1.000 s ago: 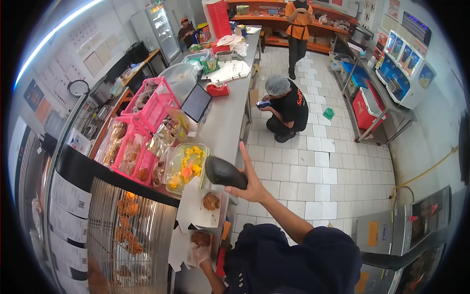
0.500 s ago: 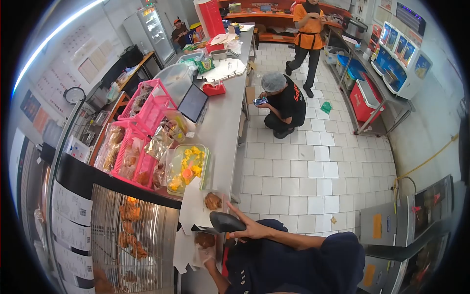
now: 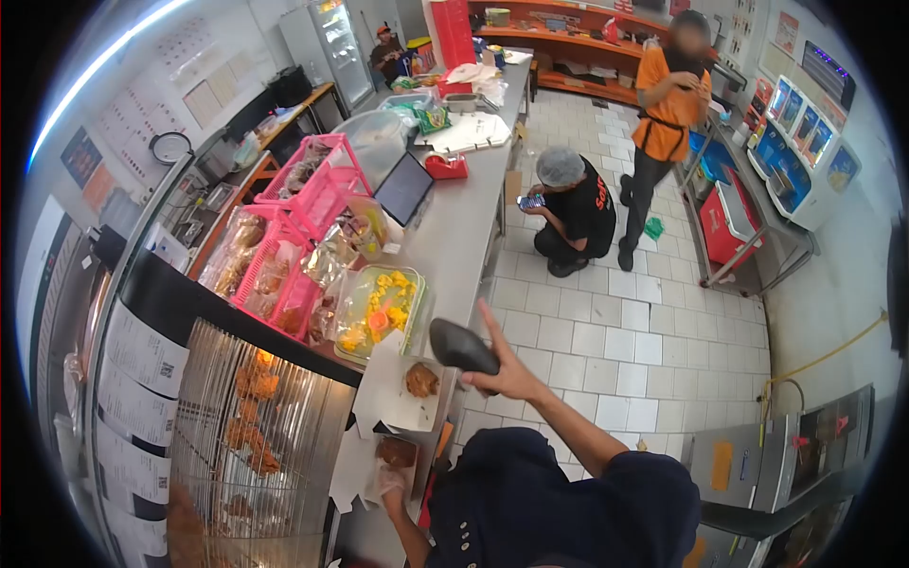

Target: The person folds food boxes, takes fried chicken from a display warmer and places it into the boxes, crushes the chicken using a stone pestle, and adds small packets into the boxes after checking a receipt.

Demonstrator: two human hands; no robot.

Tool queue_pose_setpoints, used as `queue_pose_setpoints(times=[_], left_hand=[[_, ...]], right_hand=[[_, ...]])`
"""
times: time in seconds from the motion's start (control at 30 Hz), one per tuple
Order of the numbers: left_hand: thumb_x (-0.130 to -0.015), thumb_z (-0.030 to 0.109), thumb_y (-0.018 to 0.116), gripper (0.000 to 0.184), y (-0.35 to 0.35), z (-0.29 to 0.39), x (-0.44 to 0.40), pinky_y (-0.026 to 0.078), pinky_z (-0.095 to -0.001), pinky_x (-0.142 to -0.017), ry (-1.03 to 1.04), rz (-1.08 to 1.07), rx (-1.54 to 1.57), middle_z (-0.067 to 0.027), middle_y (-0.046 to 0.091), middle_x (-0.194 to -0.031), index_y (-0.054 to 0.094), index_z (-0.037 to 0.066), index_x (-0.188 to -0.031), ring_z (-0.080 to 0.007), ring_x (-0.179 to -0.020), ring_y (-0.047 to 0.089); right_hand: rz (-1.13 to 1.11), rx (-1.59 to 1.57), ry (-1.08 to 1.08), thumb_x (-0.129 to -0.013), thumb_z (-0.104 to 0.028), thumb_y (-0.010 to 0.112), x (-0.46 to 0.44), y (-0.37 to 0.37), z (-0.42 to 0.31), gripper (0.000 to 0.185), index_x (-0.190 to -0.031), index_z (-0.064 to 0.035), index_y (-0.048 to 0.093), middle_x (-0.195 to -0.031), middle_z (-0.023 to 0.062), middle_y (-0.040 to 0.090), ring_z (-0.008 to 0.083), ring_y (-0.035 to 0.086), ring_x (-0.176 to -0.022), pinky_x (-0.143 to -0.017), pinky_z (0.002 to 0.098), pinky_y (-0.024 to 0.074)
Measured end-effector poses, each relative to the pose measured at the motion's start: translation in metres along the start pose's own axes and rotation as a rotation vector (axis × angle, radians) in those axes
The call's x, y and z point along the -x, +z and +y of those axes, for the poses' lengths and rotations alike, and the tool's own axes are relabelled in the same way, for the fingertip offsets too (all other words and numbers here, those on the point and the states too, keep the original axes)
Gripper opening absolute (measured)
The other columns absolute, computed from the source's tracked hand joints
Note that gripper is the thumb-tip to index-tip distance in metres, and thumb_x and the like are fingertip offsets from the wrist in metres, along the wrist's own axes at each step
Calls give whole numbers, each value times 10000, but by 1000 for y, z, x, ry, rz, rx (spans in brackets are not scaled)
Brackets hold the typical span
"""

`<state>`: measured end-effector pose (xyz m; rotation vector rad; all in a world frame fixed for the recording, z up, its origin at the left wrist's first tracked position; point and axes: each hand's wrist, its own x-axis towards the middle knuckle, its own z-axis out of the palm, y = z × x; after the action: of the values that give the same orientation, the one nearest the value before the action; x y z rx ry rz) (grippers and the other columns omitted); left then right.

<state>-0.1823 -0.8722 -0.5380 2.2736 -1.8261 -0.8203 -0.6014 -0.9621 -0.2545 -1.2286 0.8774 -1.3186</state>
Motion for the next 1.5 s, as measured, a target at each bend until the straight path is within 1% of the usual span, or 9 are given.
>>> queue_pose_setpoints(times=[0.13,0.2,0.33,0.5,0.53,0.87,1.07,1.23,1.5], left_hand=[[-943,170,494,429,34,-29,-2,507,-403,-848,-19,84,327,-229,659,-1159,535,-3,-1334,-378,-978,653],[-931,188,509,423,47,-42,-13,515,-394,-834,263,283,94,-196,666,-1098,547,2,-1309,-344,-928,654],[-931,192,511,391,28,-37,-9,510,-393,-799,241,70,-208,-185,656,-1024,569,-11,-1260,-318,-880,642],[-928,177,493,275,25,-42,-14,486,-405,-746,265,70,475,-185,640,-928,597,-26,-1082,-313,-821,616],[-928,177,493,275,25,-41,-11,486,-405,-746,259,56,470,-185,640,-928,597,-26,-1082,-313,-821,616],[-955,161,501,232,8,-17,-8,483,-358,-738,110,48,386,-138,631,-930,576,-13,-1089,-253,-818,604],[-970,171,505,248,-17,15,4,483,-356,-769,81,-24,438,-142,633,-956,565,-19,-1117,-260,-845,606],[-1001,253,533,455,-8,8,10,485,-355,-936,110,88,232,-175,642,-1238,512,-8,-1372,-292,-1077,629],[-997,334,492,384,15,1,9,495,-484,-921,92,216,216,-252,654,-1189,617,42,-1212,-440,-1077,632]], right_hand=[[85,22,-101,-843,-18,719,-22,-23,-38,1166,-1594,-253,-142,-827,110,627,138,559,-500,-460,296,473],[86,15,-109,-841,-16,720,-27,-28,-55,1168,-1594,-251,-142,-825,107,627,141,560,-501,-461,294,471],[146,21,-140,-841,-40,726,-22,-20,-55,1162,-1597,-254,-131,-821,103,628,148,563,-508,-463,288,465],[84,-70,-101,-862,-83,750,-6,-13,-46,1138,-1603,-255,-95,-1005,127,623,114,570,-537,-478,283,489],[69,-62,-88,-867,-73,723,-3,-11,-47,1126,-1600,-254,-113,-828,112,635,141,570,-502,-448,291,466],[124,126,-81,-868,-115,748,30,-2,-3,1124,-1606,-247,-90,-813,90,621,135,558,-517,-482,284,470],[47,-39,246,-876,-160,752,61,8,13,1106,-1608,-249,-72,-774,60,607,136,562,-526,-493,281,466],[19,-79,370,-893,-90,733,78,25,39,1071,-1611,-248,-46,-751,66,602,152,560,-522,-501,291,469],[-20,-103,501,-863,-111,777,71,45,47,1108,-1608,-248,-32,-874,110,640,152,582,-564,-486,284,476]])
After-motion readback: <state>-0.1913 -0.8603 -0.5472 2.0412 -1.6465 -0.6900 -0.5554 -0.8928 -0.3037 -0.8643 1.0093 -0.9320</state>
